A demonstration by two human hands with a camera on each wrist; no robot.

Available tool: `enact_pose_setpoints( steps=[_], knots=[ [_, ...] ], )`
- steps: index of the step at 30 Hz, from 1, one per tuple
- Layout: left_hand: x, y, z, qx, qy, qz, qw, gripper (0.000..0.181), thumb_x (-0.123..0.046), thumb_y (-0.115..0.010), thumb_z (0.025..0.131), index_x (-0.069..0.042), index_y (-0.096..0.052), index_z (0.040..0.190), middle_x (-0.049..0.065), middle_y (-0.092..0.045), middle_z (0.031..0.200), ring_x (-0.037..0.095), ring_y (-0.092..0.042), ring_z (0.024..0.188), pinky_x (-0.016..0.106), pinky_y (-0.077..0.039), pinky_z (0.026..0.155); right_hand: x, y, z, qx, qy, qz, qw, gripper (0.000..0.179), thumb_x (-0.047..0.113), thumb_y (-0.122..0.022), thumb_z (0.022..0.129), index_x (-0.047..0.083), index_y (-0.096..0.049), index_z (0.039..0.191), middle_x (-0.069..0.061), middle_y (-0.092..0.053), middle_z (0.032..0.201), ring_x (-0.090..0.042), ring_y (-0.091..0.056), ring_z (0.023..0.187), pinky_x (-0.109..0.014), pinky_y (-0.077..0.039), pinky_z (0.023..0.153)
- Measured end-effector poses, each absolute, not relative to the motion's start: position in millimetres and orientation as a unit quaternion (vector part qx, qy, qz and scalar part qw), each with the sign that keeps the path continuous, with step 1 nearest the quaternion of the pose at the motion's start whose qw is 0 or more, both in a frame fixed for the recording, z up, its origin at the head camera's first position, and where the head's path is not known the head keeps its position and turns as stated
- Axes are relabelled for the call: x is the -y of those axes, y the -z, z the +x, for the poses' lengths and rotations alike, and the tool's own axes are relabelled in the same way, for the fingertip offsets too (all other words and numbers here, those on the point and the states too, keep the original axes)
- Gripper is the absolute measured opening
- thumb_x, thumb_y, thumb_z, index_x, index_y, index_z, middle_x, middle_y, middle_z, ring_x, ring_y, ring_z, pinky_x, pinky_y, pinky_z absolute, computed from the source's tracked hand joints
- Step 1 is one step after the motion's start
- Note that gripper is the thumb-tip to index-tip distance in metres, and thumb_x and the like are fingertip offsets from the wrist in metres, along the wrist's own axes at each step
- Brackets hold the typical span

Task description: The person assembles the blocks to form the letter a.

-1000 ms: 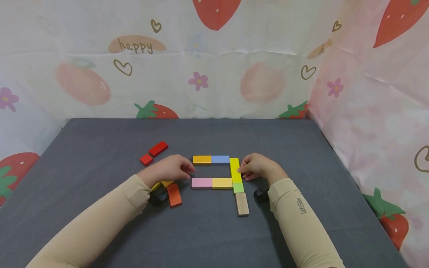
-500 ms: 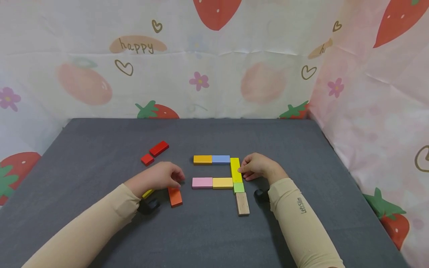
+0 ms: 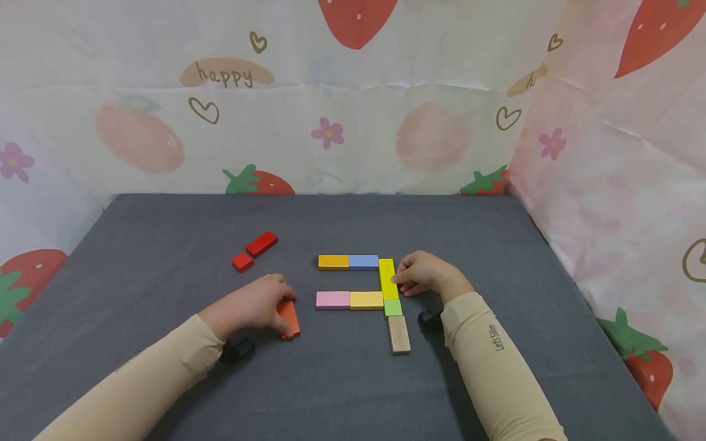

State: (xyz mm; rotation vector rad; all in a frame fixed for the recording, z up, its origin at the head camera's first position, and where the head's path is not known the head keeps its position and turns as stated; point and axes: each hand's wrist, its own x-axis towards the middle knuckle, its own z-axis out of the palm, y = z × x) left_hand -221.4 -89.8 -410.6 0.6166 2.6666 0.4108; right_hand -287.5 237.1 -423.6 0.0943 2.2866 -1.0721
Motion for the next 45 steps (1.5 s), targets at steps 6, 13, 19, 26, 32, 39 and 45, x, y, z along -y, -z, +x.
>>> enact_pose_setpoints(
  steps=[6,13,19,26,32,39,45],
  knots=[
    [89,408,-214,-0.947,-0.142,0.218,0.189,0.052,-0.032,-0.088,0.068,-0.009,-0.064,0.108,0.003,-0.055,0.097,0.016,-0.052,0.086,0.03,-0.049,0.073,-238,425,-287,-0.863,0.406,0.031,0.299,0.015,0.017,-0.066,0.093,0.006,-0.061,0.085,-0.004,-0.057,0.078,-0.016,-0.056,0.069,-0.026,-0.056,0.068],
    [89,408,-214,-0.937,-0.193,0.215,0.194,0.043,-0.024,-0.086,0.072,-0.016,-0.061,0.106,-0.002,-0.058,0.091,0.015,-0.052,0.086,0.029,-0.048,0.073,-237,424,-287,-0.863,0.406,0.031,0.3,0.014,0.016,-0.066,0.093,0.006,-0.061,0.085,-0.004,-0.056,0.077,-0.016,-0.056,0.069,-0.026,-0.056,0.068],
    [88,410,-221,-0.94,-0.224,0.185,0.181,0.033,-0.019,-0.081,0.079,-0.016,-0.065,0.107,-0.002,-0.064,0.096,0.014,-0.055,0.085,0.029,-0.051,0.075,-237,424,-288,-0.861,0.407,0.034,0.303,0.014,0.016,-0.066,0.093,0.006,-0.061,0.085,-0.004,-0.057,0.077,-0.016,-0.056,0.069,-0.026,-0.056,0.068],
    [80,408,-226,-0.942,-0.226,0.172,0.178,0.028,-0.019,-0.078,0.082,-0.016,-0.066,0.108,-0.001,-0.064,0.092,0.015,-0.055,0.081,0.028,-0.049,0.071,-237,424,-288,-0.86,0.409,0.035,0.305,0.014,0.016,-0.066,0.093,0.006,-0.06,0.085,-0.004,-0.057,0.077,-0.016,-0.056,0.069,-0.026,-0.056,0.068],
    [72,406,-228,-0.943,-0.21,0.179,0.188,0.025,-0.019,-0.076,0.083,-0.015,-0.068,0.106,-0.002,-0.062,0.088,0.015,-0.053,0.082,0.028,-0.047,0.072,-237,424,-288,-0.859,0.41,0.033,0.304,0.014,0.016,-0.066,0.093,0.006,-0.06,0.085,-0.004,-0.057,0.077,-0.016,-0.056,0.069,-0.026,-0.056,0.068],
    [68,407,-231,-0.942,-0.197,0.185,0.197,0.021,-0.017,-0.075,0.084,-0.014,-0.069,0.104,-0.001,-0.062,0.089,0.016,-0.053,0.083,0.029,-0.048,0.073,-237,424,-288,-0.86,0.407,0.034,0.305,0.014,0.017,-0.066,0.093,0.006,-0.061,0.086,-0.004,-0.057,0.078,-0.016,-0.056,0.069,-0.026,-0.055,0.068],
    [66,407,-231,-0.941,-0.196,0.177,0.213,0.023,-0.018,-0.074,0.085,-0.014,-0.069,0.107,0.0,-0.064,0.097,0.016,-0.054,0.086,0.031,-0.051,0.078,-237,424,-288,-0.861,0.405,0.037,0.305,0.014,0.017,-0.066,0.093,0.006,-0.062,0.086,-0.004,-0.057,0.078,-0.016,-0.056,0.069,-0.025,-0.055,0.067]
  ],
)
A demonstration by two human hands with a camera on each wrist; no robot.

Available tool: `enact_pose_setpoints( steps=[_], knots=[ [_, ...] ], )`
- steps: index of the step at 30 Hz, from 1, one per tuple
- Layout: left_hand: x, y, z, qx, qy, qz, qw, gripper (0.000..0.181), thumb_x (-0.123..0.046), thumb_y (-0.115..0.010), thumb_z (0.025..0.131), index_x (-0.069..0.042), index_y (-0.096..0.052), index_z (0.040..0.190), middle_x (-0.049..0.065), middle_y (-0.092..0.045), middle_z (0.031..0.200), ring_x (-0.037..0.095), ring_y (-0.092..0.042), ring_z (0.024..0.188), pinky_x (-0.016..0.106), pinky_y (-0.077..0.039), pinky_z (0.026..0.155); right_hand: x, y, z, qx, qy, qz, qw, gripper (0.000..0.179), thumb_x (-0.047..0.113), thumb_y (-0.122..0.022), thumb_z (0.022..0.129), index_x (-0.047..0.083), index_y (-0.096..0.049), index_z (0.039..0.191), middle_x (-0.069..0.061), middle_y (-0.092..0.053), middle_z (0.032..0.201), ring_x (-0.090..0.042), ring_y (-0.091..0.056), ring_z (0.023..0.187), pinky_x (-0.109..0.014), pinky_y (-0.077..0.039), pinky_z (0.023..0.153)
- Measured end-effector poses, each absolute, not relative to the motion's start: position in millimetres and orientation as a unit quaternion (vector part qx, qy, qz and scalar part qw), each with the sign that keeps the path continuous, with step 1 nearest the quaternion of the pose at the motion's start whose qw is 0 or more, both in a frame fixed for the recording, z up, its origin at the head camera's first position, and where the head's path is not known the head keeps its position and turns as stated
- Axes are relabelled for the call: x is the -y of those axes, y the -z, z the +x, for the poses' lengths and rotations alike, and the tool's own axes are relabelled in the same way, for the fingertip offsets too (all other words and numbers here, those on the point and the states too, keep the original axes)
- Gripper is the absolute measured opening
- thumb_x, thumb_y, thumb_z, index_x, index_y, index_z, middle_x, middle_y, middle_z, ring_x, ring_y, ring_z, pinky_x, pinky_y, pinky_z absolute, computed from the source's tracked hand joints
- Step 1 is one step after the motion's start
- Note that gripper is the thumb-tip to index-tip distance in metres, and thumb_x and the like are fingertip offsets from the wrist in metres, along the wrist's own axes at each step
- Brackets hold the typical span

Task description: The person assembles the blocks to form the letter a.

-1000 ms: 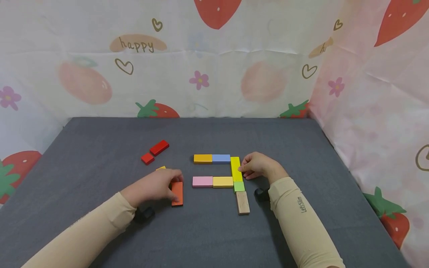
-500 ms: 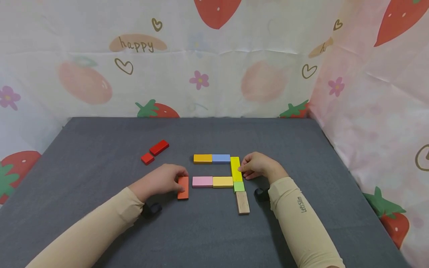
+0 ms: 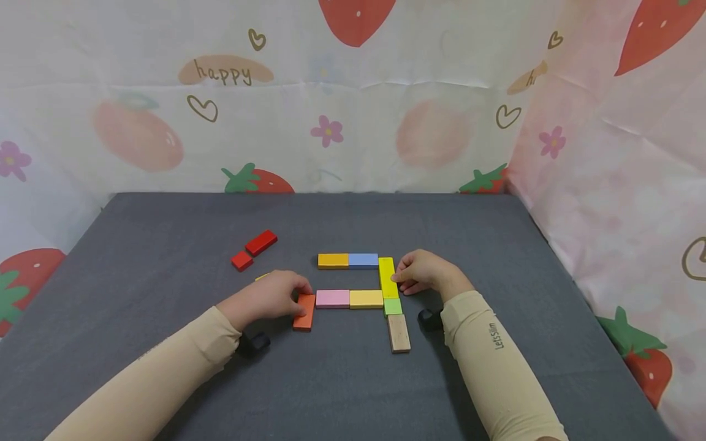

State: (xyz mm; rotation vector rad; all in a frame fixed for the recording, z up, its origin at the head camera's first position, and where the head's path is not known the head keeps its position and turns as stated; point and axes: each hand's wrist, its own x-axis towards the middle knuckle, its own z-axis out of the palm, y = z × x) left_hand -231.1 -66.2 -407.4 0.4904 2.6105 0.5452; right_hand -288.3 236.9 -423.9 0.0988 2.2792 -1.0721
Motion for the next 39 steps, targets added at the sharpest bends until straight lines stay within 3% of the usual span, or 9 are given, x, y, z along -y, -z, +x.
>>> enact_pose_setpoints(
  steps=[25,39],
  knots=[
    [66,407,-225,-0.94,-0.209,0.174,0.206,0.019,-0.019,-0.075,0.085,-0.015,-0.069,0.102,-0.001,-0.063,0.091,0.016,-0.054,0.084,0.029,-0.049,0.074,-238,423,-288,-0.861,0.407,0.025,0.303,0.014,0.015,-0.065,0.094,0.007,-0.06,0.083,-0.004,-0.056,0.078,-0.017,-0.056,0.07,-0.027,-0.056,0.069],
    [106,392,-227,-0.944,-0.244,0.147,0.167,0.03,-0.02,-0.075,0.085,-0.011,-0.068,0.113,0.005,-0.068,0.111,0.018,-0.06,0.098,0.036,-0.054,0.087,-237,422,-287,-0.862,0.407,0.021,0.302,0.015,0.015,-0.065,0.093,0.006,-0.06,0.083,-0.004,-0.056,0.076,-0.016,-0.056,0.069,-0.027,-0.056,0.069]
  ],
)
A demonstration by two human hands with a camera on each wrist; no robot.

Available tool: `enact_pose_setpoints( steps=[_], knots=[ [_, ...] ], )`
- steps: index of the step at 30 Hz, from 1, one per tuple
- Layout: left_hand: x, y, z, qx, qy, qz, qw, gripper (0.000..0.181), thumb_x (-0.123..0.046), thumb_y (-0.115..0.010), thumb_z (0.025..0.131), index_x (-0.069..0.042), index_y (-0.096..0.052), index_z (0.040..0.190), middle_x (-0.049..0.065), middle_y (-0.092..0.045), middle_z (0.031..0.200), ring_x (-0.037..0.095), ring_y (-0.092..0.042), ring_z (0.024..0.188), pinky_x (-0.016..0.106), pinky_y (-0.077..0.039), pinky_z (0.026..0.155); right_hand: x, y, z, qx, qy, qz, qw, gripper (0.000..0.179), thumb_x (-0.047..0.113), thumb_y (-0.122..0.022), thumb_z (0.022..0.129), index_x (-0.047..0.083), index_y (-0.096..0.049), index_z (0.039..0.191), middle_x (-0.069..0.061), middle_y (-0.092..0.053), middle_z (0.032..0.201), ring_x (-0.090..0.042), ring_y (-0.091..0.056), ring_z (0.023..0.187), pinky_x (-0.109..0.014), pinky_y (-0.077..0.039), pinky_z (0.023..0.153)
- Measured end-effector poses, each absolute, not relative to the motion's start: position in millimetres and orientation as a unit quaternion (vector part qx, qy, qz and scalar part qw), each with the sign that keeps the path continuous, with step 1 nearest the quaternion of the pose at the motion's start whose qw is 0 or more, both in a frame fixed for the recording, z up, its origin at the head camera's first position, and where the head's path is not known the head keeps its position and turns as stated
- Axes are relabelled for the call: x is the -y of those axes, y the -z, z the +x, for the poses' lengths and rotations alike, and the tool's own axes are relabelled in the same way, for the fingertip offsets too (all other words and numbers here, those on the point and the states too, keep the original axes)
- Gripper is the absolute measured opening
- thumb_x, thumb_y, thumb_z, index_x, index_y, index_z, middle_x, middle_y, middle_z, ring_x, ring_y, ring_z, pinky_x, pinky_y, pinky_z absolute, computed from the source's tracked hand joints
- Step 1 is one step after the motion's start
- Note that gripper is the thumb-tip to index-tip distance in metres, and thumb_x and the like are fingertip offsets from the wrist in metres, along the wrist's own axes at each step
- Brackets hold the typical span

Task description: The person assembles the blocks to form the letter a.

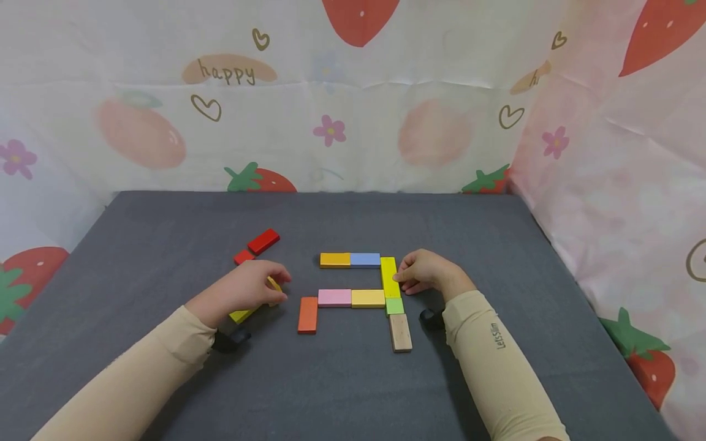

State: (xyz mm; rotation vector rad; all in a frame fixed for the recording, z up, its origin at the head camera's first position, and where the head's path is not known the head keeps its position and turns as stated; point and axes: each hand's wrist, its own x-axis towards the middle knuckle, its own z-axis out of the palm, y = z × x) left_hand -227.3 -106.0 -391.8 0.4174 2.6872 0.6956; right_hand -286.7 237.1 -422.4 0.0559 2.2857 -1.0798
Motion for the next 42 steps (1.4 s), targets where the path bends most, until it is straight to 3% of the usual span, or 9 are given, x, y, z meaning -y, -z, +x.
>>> enact_pose_setpoints(
  steps=[17,29,38,42],
  knots=[
    [160,403,-213,-0.955,-0.229,0.114,0.148,0.024,-0.013,-0.074,0.083,-0.007,-0.068,0.105,0.009,-0.068,0.104,0.022,-0.06,0.093,0.042,-0.052,0.087,-237,423,-287,-0.861,0.405,0.02,0.306,0.015,0.015,-0.065,0.093,0.007,-0.06,0.082,-0.004,-0.056,0.077,-0.016,-0.056,0.069,-0.027,-0.056,0.069],
    [164,415,-219,-0.952,-0.235,0.082,0.177,0.029,-0.021,-0.076,0.083,-0.008,-0.067,0.107,0.005,-0.06,0.088,0.018,-0.054,0.079,0.03,-0.047,0.069,-237,421,-286,-0.863,0.401,0.017,0.308,0.015,0.015,-0.064,0.094,0.007,-0.059,0.083,-0.004,-0.056,0.078,-0.016,-0.056,0.07,-0.027,-0.056,0.069],
    [155,412,-214,-0.948,-0.239,0.082,0.193,0.044,-0.018,-0.077,0.082,-0.005,-0.061,0.121,0.009,-0.06,0.092,0.02,-0.054,0.081,0.031,-0.049,0.07,-236,421,-285,-0.861,0.403,0.021,0.309,0.014,0.015,-0.064,0.094,0.006,-0.06,0.084,-0.004,-0.057,0.078,-0.016,-0.056,0.07,-0.027,-0.056,0.069],
    [153,411,-213,-0.949,-0.241,0.083,0.188,0.041,-0.015,-0.073,0.085,-0.005,-0.06,0.123,0.009,-0.059,0.091,0.019,-0.054,0.076,0.03,-0.049,0.067,-236,420,-284,-0.864,0.402,0.017,0.303,0.015,0.016,-0.065,0.094,0.006,-0.06,0.083,-0.003,-0.056,0.078,-0.015,-0.056,0.07,-0.026,-0.056,0.069]
  ],
)
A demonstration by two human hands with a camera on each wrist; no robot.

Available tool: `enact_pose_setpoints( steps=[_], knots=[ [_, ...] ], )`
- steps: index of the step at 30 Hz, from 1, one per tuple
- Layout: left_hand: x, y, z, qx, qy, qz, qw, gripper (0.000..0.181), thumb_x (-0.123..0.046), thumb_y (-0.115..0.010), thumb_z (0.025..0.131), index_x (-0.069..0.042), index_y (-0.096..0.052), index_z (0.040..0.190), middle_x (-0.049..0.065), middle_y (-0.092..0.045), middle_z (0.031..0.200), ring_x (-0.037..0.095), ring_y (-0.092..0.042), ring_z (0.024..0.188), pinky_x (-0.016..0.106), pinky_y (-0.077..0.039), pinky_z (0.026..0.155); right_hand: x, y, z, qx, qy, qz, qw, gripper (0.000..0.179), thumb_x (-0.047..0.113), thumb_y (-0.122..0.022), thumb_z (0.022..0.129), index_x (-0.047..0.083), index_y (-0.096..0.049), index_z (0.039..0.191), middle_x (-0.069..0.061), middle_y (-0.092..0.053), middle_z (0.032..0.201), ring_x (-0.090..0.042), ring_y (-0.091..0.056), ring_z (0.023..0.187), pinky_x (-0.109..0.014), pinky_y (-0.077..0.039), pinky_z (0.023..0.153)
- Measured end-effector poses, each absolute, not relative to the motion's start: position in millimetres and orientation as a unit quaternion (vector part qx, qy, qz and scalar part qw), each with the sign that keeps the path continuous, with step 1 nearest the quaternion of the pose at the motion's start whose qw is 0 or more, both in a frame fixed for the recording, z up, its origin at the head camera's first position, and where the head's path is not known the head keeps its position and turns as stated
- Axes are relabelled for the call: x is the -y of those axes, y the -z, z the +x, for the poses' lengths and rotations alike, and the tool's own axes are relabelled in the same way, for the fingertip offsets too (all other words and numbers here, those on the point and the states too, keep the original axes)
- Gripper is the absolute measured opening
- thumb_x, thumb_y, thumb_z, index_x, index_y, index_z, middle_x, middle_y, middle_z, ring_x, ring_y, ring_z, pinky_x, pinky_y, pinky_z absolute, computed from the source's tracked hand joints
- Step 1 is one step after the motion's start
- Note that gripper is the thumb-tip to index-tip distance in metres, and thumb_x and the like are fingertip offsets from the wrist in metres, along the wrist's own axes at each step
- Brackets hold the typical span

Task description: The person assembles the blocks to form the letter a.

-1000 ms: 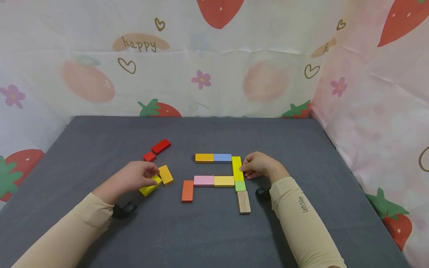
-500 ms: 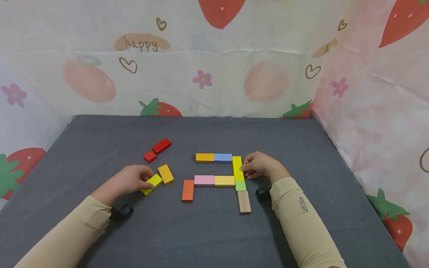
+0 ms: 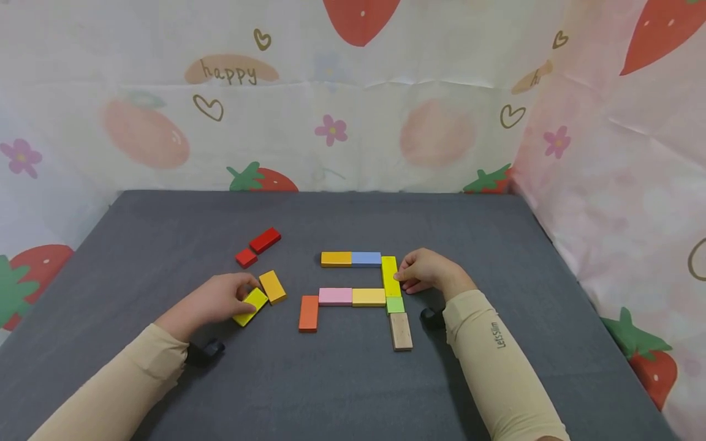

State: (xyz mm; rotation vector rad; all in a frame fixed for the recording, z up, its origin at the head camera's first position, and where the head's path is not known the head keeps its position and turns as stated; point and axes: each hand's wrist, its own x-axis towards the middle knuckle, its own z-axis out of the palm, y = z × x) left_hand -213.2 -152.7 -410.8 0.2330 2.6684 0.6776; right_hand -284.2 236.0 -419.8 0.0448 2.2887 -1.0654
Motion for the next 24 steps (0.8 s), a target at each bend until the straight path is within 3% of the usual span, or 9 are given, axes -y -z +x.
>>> enact_pose_setpoints(
  steps=[5,14,24],
  knots=[
    [153,408,-210,-0.948,-0.247,0.08,0.183,0.033,-0.014,-0.067,0.088,-0.006,-0.062,0.119,0.007,-0.058,0.084,0.017,-0.053,0.069,0.028,-0.045,0.062,-236,420,-284,-0.865,0.401,0.018,0.302,0.015,0.015,-0.065,0.094,0.006,-0.06,0.083,-0.003,-0.056,0.078,-0.016,-0.056,0.07,-0.026,-0.056,0.068],
    [139,402,-197,-0.927,-0.318,0.103,0.17,0.027,-0.015,-0.069,0.089,-0.009,-0.064,0.115,0.004,-0.057,0.081,0.016,-0.051,0.066,0.028,-0.044,0.061,-237,421,-285,-0.865,0.401,0.017,0.302,0.014,0.015,-0.064,0.094,0.006,-0.06,0.084,-0.004,-0.057,0.079,-0.016,-0.057,0.07,-0.027,-0.056,0.069],
    [108,404,-182,-0.896,-0.377,0.092,0.216,0.018,-0.016,-0.073,0.087,-0.014,-0.065,0.103,0.001,-0.063,0.078,0.016,-0.056,0.068,0.027,-0.048,0.064,-236,419,-284,-0.865,0.401,0.014,0.302,0.015,0.016,-0.064,0.094,0.006,-0.06,0.084,-0.004,-0.057,0.079,-0.016,-0.056,0.07,-0.027,-0.055,0.069]
  ],
)
